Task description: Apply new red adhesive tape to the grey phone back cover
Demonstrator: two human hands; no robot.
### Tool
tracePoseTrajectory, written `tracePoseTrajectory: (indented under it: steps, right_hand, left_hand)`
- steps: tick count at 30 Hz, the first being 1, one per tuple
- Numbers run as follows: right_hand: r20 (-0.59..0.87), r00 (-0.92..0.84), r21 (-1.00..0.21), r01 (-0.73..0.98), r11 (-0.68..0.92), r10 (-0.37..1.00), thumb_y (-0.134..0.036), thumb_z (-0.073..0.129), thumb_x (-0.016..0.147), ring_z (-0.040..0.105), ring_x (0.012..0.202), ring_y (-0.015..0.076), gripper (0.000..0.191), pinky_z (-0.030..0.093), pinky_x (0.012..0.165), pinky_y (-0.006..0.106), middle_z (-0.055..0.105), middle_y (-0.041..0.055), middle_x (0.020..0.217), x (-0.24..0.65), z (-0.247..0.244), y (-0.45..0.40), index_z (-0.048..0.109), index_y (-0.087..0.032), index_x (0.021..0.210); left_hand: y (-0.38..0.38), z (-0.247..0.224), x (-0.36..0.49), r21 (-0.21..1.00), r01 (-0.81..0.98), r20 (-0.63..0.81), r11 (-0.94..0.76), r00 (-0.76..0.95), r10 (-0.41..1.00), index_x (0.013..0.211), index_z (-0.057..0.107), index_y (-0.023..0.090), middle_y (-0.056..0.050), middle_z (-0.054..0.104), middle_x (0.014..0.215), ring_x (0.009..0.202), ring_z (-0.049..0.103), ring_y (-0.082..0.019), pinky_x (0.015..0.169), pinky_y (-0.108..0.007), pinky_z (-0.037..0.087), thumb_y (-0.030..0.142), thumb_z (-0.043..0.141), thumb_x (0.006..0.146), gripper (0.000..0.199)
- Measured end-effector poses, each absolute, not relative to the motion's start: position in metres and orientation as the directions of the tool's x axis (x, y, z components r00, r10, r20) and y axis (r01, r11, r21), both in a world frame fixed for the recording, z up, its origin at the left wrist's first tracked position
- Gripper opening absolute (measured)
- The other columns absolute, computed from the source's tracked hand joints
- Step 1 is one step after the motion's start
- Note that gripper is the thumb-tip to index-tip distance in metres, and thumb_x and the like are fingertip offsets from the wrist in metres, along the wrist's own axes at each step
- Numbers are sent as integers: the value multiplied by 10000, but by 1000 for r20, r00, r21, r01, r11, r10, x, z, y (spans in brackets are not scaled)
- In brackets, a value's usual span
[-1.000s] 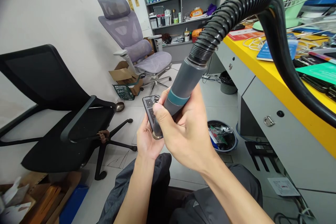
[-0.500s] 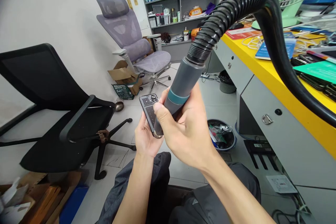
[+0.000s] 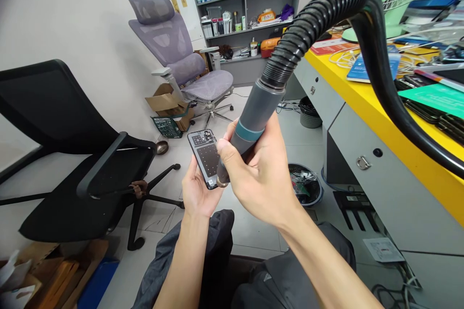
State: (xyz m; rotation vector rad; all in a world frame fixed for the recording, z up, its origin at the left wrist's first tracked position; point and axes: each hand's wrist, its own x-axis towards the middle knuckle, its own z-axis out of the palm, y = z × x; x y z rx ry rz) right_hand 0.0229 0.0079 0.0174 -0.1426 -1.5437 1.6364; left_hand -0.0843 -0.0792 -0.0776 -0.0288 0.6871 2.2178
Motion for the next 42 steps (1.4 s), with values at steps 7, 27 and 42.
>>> tracePoseTrajectory:
  steps: [7, 27, 42]
  right_hand:
    - [448, -615, -873, -457, 170, 649, -173, 748, 897, 718, 803, 249, 255, 637, 666, 430, 600, 0, 897, 25, 21, 14, 518, -246, 977]
    - [408, -572, -897, -397, 195, 712, -216, 794, 868, 753, 798, 222, 294, 663, 698, 387, 642, -31, 875, 29, 20, 22, 525, -260, 980]
    - [419, -552, -895, -385, 226, 721, -281, 841, 855, 752, 794, 216, 342, 653, 788, 420, 653, -37, 879, 32, 19, 27, 526, -271, 988]
  left_hand:
    - [-80, -77, -83, 483, -691, -239, -538, -695, 678, 1179, 750, 174, -126, 795, 1151, 1021, 765, -285, 896, -412, 599, 491, 536, 1038, 407]
    - [-80, -68, -79, 501, -691, -289, -521, -702, 651, 1187, 735, 155, -161, 771, 1178, 1049, 752, -321, 880, -468, 624, 486, 493, 1052, 432]
    - [-81, -67, -79, 501, -693, -296, -518, -700, 650, 1212, 732, 157, -169, 773, 1194, 1027, 757, -323, 939, -525, 598, 467, 494, 1054, 421]
